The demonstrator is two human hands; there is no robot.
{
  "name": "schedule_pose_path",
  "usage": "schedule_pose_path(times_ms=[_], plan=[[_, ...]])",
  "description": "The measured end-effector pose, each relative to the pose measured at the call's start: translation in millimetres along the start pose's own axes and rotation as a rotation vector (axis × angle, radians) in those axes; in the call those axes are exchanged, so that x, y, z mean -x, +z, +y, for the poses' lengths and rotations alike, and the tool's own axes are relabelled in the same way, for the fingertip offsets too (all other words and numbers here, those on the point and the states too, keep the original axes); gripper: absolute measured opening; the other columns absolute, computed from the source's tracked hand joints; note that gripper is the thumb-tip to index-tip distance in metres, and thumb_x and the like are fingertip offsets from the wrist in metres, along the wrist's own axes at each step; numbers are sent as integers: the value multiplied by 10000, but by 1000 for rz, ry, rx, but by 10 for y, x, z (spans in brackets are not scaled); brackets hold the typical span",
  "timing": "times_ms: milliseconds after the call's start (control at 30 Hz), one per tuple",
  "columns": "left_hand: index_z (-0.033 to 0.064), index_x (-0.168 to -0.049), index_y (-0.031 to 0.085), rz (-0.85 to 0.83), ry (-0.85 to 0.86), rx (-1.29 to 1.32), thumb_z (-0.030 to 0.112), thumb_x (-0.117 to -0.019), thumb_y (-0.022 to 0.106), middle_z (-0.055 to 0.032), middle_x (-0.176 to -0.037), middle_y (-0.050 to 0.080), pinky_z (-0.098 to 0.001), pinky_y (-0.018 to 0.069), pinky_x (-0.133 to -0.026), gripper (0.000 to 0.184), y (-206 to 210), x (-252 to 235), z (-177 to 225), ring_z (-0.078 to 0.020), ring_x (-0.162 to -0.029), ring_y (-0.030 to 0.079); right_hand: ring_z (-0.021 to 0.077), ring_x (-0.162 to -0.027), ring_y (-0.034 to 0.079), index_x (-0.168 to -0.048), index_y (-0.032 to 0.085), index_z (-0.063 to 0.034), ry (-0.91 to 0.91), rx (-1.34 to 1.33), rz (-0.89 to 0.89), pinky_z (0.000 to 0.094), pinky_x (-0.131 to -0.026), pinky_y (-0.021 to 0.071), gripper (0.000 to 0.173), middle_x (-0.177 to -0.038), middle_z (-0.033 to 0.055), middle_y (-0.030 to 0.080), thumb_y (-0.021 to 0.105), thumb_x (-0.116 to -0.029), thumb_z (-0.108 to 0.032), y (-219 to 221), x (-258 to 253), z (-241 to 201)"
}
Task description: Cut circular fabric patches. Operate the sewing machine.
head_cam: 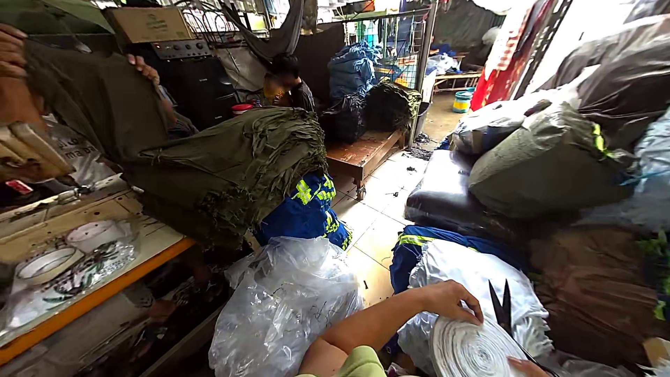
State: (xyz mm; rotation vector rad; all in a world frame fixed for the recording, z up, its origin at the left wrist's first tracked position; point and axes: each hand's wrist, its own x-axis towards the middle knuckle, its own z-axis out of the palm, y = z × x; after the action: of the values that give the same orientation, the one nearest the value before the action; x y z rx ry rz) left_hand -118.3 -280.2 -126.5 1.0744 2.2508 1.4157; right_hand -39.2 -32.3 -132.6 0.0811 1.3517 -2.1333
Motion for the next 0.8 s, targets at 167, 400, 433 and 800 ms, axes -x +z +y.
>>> schedule_pose_path(times_ms=[167, 400, 433, 800], plan=[[-85, -1003, 727, 73, 59, -83, 60, -942, 663, -208, -933, 721, -410, 526, -778, 171, -4, -94, 127, -269, -820, 675, 112, -878, 755, -1012, 732, -183, -5, -19, -5, 331, -824, 632, 375, -938, 13, 784, 871, -737, -397, -88, 14, -34], [-148, -1207, 605, 441, -26, 284, 78, -1020, 557, -201, -1076, 693, -320, 548, -847, 298, -120, -57, 448, -168, -923, 673, 82, -837, 752, -1021, 694, -156, -178, 61, 89, 281, -788, 629, 274, -904, -6, 785, 790, -788, -262, 59, 112, -348], [-115, -1289, 551, 447, -82, 428, 132, -1038, 542, -159, -1108, 689, -301, 541, -846, 353, -141, 5, 467, -126, -938, 659, 87, -829, 753, -1029, 689, -141, -198, 58, 114, 285, -782, 631, 294, -897, -1, 785, 794, -779, -256, 96, 120, -379], [29, -1234, 584, 587, -65, 898, -21, -837, 670, 5, -1039, 744, -316, 603, -872, 410, 144, 184, 523, -94, -934, 721, -18, -723, 670, -1020, 655, -59, -537, 444, 384, 201, -711, 585, 208, -795, -101, 696, 693, -858, -183, 307, 78, -479]])
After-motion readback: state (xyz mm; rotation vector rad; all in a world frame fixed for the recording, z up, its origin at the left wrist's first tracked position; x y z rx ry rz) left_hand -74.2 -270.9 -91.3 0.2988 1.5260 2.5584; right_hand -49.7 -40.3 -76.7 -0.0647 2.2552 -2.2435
